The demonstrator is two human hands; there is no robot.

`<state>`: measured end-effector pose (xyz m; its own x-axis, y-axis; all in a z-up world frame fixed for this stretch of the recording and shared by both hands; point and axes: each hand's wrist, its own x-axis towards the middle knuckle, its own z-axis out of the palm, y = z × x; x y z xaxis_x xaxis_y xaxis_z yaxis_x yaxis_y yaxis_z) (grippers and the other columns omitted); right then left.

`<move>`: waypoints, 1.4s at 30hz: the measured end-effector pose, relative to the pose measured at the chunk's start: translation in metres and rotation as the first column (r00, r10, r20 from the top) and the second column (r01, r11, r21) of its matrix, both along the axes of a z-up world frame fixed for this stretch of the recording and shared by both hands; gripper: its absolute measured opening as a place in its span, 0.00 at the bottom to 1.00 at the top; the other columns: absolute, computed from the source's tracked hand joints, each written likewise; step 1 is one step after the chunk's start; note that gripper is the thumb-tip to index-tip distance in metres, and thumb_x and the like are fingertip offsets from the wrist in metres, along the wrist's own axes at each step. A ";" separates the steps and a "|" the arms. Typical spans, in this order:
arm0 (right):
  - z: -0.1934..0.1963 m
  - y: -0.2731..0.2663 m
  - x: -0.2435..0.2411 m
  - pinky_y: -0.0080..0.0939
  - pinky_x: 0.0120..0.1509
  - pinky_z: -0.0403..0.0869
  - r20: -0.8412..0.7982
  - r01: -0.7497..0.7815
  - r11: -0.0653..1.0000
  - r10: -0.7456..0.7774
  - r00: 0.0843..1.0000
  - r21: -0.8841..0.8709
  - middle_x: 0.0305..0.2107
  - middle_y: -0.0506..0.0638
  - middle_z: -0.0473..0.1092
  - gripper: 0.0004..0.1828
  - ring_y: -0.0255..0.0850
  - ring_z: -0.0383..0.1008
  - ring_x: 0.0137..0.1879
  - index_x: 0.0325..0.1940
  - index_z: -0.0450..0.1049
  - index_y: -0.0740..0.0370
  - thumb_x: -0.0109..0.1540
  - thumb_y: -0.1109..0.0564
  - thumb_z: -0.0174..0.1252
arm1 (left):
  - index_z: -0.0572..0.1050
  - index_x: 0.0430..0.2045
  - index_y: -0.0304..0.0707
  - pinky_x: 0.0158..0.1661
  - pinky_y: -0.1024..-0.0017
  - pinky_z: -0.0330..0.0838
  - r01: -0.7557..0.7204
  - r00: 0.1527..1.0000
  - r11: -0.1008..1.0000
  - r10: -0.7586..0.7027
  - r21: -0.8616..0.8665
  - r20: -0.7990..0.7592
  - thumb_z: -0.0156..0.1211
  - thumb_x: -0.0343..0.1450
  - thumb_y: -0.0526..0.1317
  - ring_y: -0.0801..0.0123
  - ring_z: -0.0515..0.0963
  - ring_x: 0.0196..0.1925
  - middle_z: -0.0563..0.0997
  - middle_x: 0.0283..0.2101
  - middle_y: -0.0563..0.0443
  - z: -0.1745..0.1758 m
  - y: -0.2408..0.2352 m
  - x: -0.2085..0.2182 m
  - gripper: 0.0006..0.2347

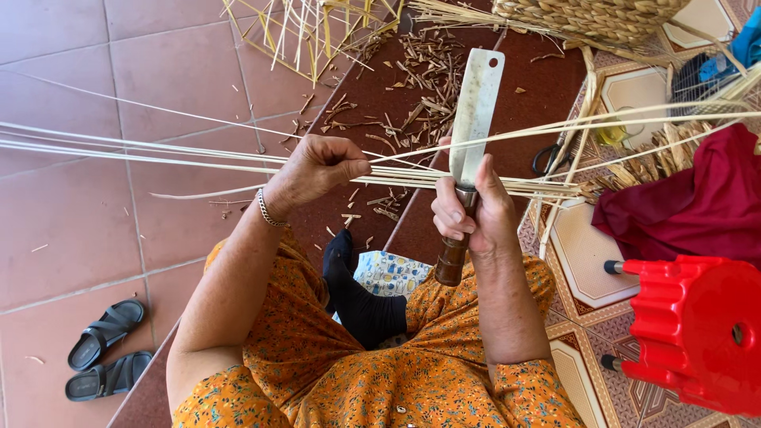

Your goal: The person sits on the floor and uses a knife to shave thin strips from bamboo rods. They hold the rods with one hand and scrape the knife along the length to produce fine strands, which fall onto the floor.

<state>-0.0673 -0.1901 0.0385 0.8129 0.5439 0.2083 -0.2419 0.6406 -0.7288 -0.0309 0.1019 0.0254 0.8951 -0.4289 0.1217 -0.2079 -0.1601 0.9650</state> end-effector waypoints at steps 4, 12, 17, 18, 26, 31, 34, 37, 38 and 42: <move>-0.005 0.025 -0.006 0.31 0.16 0.61 -0.016 -0.054 0.984 0.052 0.999 -0.167 0.19 0.46 0.65 0.29 0.29 0.57 0.16 0.64 0.65 0.58 0.72 0.33 0.46 | 0.83 0.31 0.33 0.24 0.78 0.60 0.013 0.994 0.997 -0.020 -0.071 -0.109 0.67 0.73 0.38 0.83 0.66 0.24 0.74 0.21 0.61 -0.003 -0.013 -0.005 0.06; -0.033 0.041 -0.001 0.32 0.16 0.63 -0.108 -0.132 0.979 0.116 0.987 -0.155 0.20 0.47 0.68 0.24 0.28 0.57 0.16 0.60 0.68 0.54 0.72 0.35 0.46 | 0.82 0.36 0.33 0.27 0.80 0.69 0.047 0.991 0.989 -0.063 -0.137 -0.117 0.67 0.71 0.39 0.84 0.74 0.27 0.80 0.26 0.61 -0.002 -0.013 -0.005 0.07; -0.029 0.020 0.016 0.32 0.18 0.62 -0.066 -0.139 0.990 0.141 0.988 0.029 0.20 0.48 0.67 0.23 0.28 0.56 0.16 0.62 0.67 0.57 0.77 0.37 0.45 | 0.81 0.35 0.32 0.29 0.80 0.70 -0.014 1.000 0.999 0.014 0.035 -0.010 0.67 0.72 0.37 0.83 0.73 0.28 0.80 0.28 0.58 -0.006 0.026 0.000 0.06; -0.028 0.019 0.016 0.32 0.18 0.62 -0.069 -0.127 0.991 0.130 0.989 0.050 0.19 0.49 0.66 0.23 0.28 0.56 0.15 0.62 0.66 0.58 0.78 0.37 0.44 | 0.81 0.35 0.32 0.31 0.80 0.71 -0.013 1.000 1.000 0.013 -0.009 -0.014 0.66 0.73 0.36 0.83 0.74 0.30 0.80 0.29 0.59 -0.008 0.030 0.000 0.05; -0.010 0.049 0.005 0.31 0.17 0.62 -0.018 -0.121 0.983 0.120 0.993 -0.137 0.18 0.45 0.64 0.34 0.28 0.56 0.16 0.74 0.59 0.61 0.73 0.35 0.42 | 0.82 0.35 0.32 0.30 0.80 0.71 -0.051 0.997 0.995 0.045 -0.088 -0.070 0.65 0.73 0.36 0.84 0.75 0.28 0.80 0.26 0.60 -0.019 0.029 -0.010 0.04; -0.019 0.073 -0.010 0.32 0.17 0.61 -0.117 -0.134 0.970 0.111 0.987 -0.204 0.19 0.47 0.65 0.28 0.28 0.56 0.16 0.65 0.62 0.56 0.72 0.35 0.44 | 0.82 0.35 0.30 0.27 0.79 0.66 -0.012 0.990 0.979 -0.017 -0.202 -0.140 0.66 0.75 0.36 0.83 0.71 0.28 0.78 0.26 0.60 -0.019 0.011 -0.012 0.06; -0.028 0.074 -0.013 0.30 0.18 0.61 -0.183 -0.122 0.978 0.090 0.979 -0.171 0.19 0.47 0.66 0.23 0.28 0.56 0.17 0.63 0.63 0.51 0.71 0.36 0.46 | 0.82 0.35 0.30 0.28 0.79 0.69 -0.040 0.988 0.981 0.011 -0.191 -0.153 0.66 0.74 0.37 0.82 0.74 0.27 0.80 0.26 0.58 -0.018 0.008 -0.015 0.06; -0.030 0.064 -0.003 0.31 0.18 0.61 -0.141 -0.150 0.983 0.135 0.981 -0.109 0.21 0.48 0.66 0.23 0.29 0.57 0.17 0.62 0.66 0.53 0.74 0.36 0.46 | 0.81 0.40 0.32 0.32 0.81 0.72 0.010 0.989 0.974 -0.043 -0.225 -0.142 0.65 0.72 0.37 0.84 0.76 0.32 0.82 0.31 0.59 -0.014 0.019 -0.014 0.07; -0.028 0.060 0.003 0.32 0.18 0.62 -0.077 -0.170 0.983 0.164 0.983 -0.067 0.21 0.49 0.65 0.24 0.29 0.57 0.17 0.62 0.67 0.55 0.75 0.36 0.45 | 0.81 0.39 0.32 0.33 0.81 0.73 -0.004 0.993 0.984 -0.018 -0.178 -0.120 0.66 0.72 0.37 0.84 0.76 0.32 0.82 0.31 0.59 -0.013 0.026 -0.014 0.07; -0.023 0.048 0.006 0.32 0.16 0.62 -0.032 -0.058 0.994 0.055 0.998 -0.090 0.19 0.48 0.66 0.27 0.29 0.57 0.16 0.70 0.63 0.53 0.73 0.36 0.45 | 0.81 0.36 0.32 0.33 0.81 0.75 -0.054 0.998 0.994 0.052 -0.091 -0.019 0.67 0.72 0.36 0.83 0.77 0.32 0.81 0.30 0.59 -0.012 0.053 -0.013 0.06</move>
<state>-0.0615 -0.1421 0.0160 0.7855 0.6046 0.1321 -0.2983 0.5570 -0.7751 -0.0444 0.1549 0.0131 0.9185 -0.3684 0.1434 -0.1856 -0.0816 0.9792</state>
